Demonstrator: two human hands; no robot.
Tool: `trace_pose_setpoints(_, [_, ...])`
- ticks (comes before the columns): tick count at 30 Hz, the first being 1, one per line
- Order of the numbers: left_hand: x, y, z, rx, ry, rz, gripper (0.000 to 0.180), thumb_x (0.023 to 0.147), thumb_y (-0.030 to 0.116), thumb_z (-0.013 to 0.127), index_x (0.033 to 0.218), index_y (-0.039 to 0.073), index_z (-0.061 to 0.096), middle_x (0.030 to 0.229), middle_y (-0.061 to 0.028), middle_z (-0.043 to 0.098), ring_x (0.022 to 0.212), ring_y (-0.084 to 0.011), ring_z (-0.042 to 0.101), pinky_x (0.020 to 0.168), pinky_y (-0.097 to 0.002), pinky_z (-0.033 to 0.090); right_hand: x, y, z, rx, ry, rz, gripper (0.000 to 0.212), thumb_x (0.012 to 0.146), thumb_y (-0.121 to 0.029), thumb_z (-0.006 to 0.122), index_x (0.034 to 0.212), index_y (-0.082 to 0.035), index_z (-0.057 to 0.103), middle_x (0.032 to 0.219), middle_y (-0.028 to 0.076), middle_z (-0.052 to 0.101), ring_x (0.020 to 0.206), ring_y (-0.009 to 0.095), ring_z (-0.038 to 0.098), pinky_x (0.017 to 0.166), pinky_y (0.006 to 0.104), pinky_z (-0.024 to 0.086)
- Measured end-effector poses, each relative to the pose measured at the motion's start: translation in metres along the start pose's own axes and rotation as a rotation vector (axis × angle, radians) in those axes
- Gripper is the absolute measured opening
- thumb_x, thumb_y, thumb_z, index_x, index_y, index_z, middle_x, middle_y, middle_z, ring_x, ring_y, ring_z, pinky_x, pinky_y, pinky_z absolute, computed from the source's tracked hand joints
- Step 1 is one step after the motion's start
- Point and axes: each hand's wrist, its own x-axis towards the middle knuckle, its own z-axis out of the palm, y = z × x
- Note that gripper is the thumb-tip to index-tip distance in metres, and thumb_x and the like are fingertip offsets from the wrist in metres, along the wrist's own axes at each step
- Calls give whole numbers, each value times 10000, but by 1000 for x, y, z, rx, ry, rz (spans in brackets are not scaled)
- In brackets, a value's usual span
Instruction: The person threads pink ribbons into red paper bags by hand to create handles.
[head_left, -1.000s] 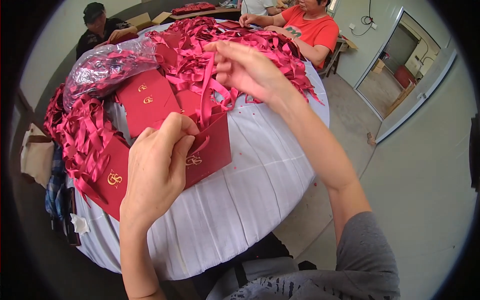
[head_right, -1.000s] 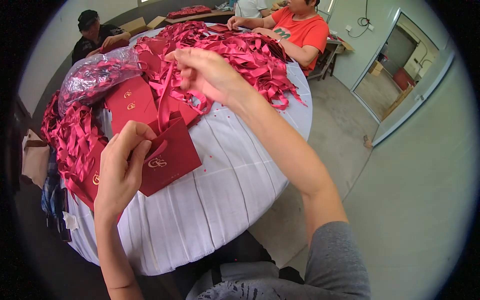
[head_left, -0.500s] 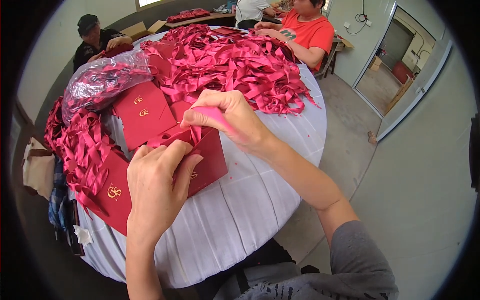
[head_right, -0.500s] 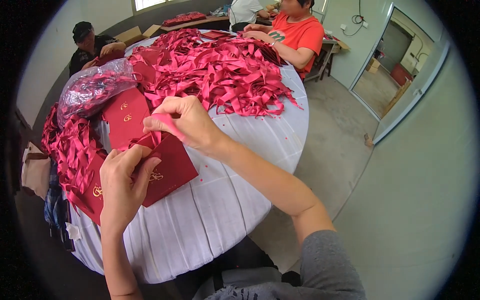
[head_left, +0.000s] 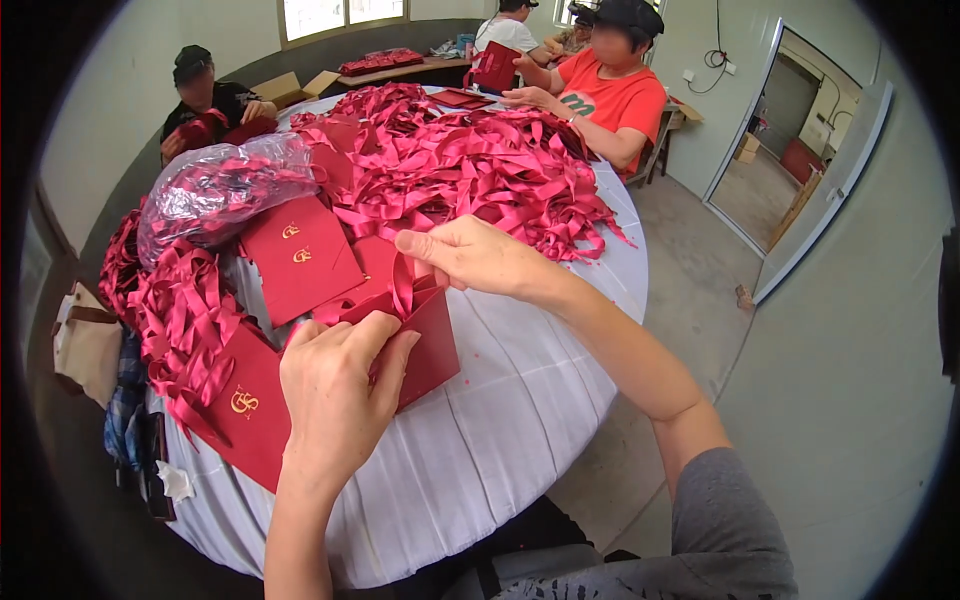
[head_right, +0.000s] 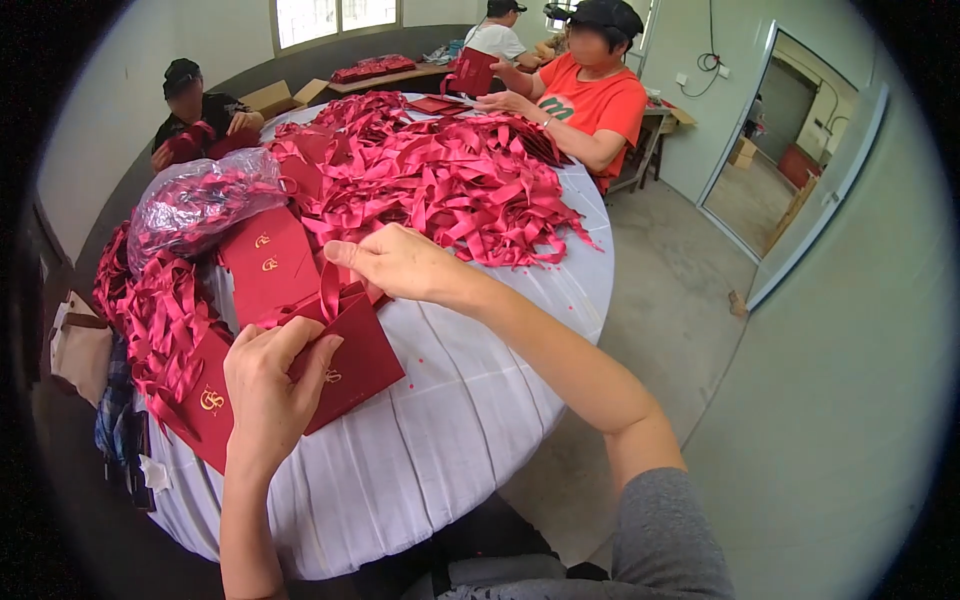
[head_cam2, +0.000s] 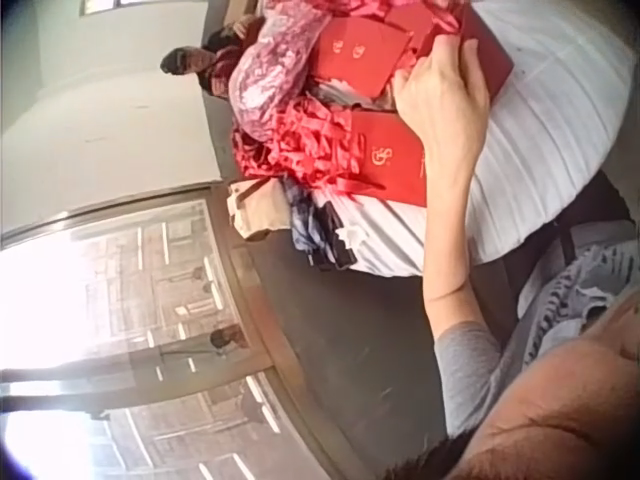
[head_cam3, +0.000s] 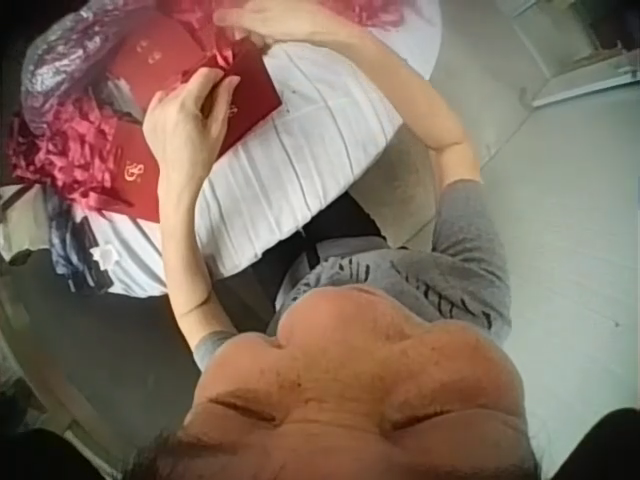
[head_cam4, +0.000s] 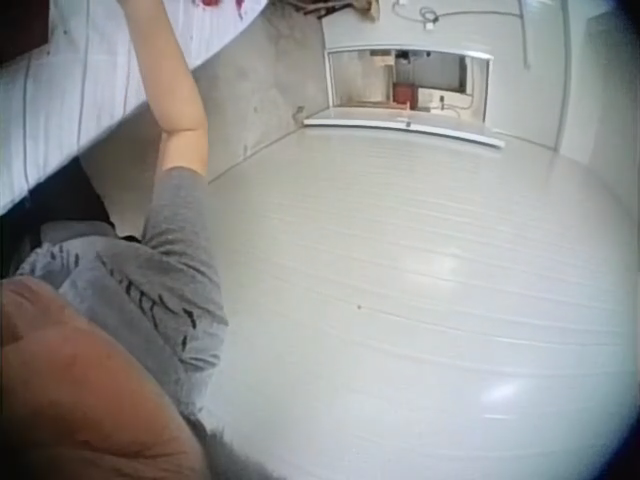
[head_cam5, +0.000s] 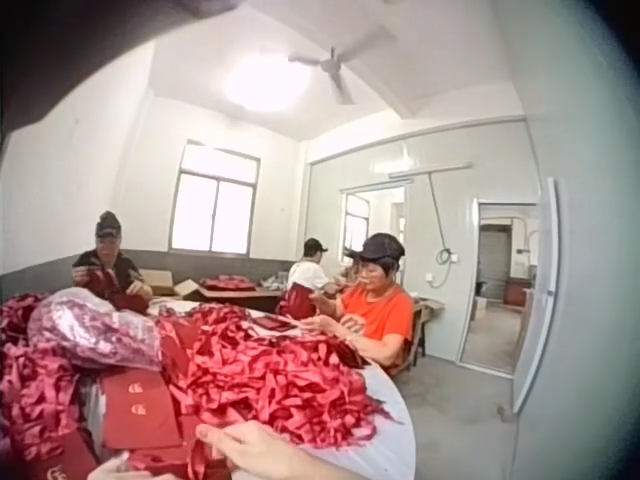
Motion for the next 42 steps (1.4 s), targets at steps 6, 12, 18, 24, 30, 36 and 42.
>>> trace_pose_setpoints(6, [2, -1, -1, -4, 6, 22, 134, 771, 141, 697, 742, 69, 588, 525, -67, 517, 486, -233, 498, 552, -341, 341, -3, 16, -4, 95, -215, 30, 528, 892, -555, 531, 775, -61, 676, 760, 14, 620, 734, 91, 568, 657, 265, 463])
trace_pose_setpoints(12, [2, -1, -1, 2, -10, 23, 137, 774, 148, 696, 743, 68, 590, 530, -68, 524, 493, -235, 509, 552, -344, 350, -1, 10, 18, 796, -230, -117, 246, 895, -219, 633, 1017, -9, 670, 976, 89, 684, 943, 152, 626, 866, 299, 477])
trace_pose_setpoints(18, [2, 2, -5, 11, -68, 16, 149, 778, 162, 705, 756, 56, 603, 586, -70, 574, 523, -225, 518, 576, -332, 352, 2, -4, 18, 734, -23, -224, 191, 851, -137, 679, 996, -14, 679, 962, 102, 689, 875, 134, 648, 809, 264, 501])
trace_pose_setpoints(24, [2, 5, -4, 11, -70, 5, 144, 777, 156, 705, 755, 58, 602, 587, -73, 570, 520, -225, 512, 586, -332, 352, 13, -4, 16, 691, 99, -320, 167, 861, -171, 675, 922, -15, 679, 909, 81, 699, 832, 87, 640, 682, 206, 472])
trace_pose_setpoints(30, [3, 6, -6, 9, -82, -7, 121, 769, 124, 699, 760, 52, 602, 591, -76, 574, 521, -227, 517, 583, -330, 354, 17, -7, 21, 703, 166, -388, 190, 858, -194, 680, 923, -16, 685, 901, 73, 699, 754, 47, 604, 607, 181, 423])
trace_pose_setpoints(36, [2, 6, -3, -22, -13, 37, 79, 761, 71, 668, 758, 59, 590, 533, -75, 520, 487, -235, 505, 531, -341, 344, 14, -12, 19, 721, 191, -348, 182, 847, -198, 689, 881, -20, 699, 796, 17, 677, 604, 12, 465, 540, 180, 349])
trace_pose_setpoints(42, [2, 5, -3, -10, -30, 29, 70, 759, 51, 654, 783, 49, 589, 542, -87, 518, 504, -251, 521, 544, -356, 363, 18, -11, 18, 666, 191, -323, 195, 862, -209, 671, 903, -20, 695, 791, 15, 666, 646, 28, 526, 569, 182, 402])
